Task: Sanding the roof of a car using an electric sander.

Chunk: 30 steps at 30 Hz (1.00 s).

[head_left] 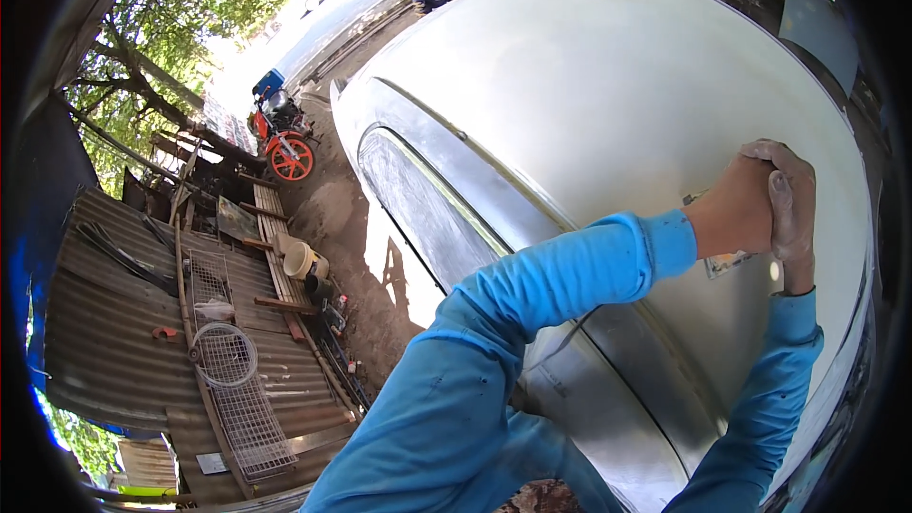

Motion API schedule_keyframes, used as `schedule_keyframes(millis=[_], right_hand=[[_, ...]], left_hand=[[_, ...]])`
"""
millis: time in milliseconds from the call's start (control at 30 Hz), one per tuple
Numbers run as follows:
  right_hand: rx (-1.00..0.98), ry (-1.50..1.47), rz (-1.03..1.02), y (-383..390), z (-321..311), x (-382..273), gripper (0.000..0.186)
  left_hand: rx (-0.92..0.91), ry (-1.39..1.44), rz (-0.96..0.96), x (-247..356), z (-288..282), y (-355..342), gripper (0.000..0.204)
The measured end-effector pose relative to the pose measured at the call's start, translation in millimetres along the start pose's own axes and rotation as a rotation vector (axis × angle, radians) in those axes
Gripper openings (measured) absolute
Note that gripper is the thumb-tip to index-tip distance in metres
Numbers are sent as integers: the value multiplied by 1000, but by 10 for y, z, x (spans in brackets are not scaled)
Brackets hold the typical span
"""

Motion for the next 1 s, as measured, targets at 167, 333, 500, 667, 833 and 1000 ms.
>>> schedule_keyframes(millis=[167,333,500,667,833,1000], right_hand=[[-5,43,111,28,-361,377,59],[166,137,169,389,-854,342,57],[182,209,213,924,-1196,12,59],[243,283,199,1224,-1149,-423,69],[248,222,196,1183,-856,-661,65],[236,138,30,848,-433,-669,46]], left_hand=[[-232,-156,20,9,452,-381,13],[-245,-61,12,458,961,-530,16],[101,182,41,1099,1025,-331,22],[-155,259,141,1442,702,-47,18],[-112,342,123,1402,249,134,18],[-107,386,-21,1020,-224,235,18]])
Point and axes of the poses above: each hand's wrist, its own y-axis away from the middle knuckle, its own z-axis out of the palm, x = y × z, the point moved 4 cm from there along -y, towards the middle knuckle, and after that the axes turned 9 degrees about x, right-handed, at the moved point
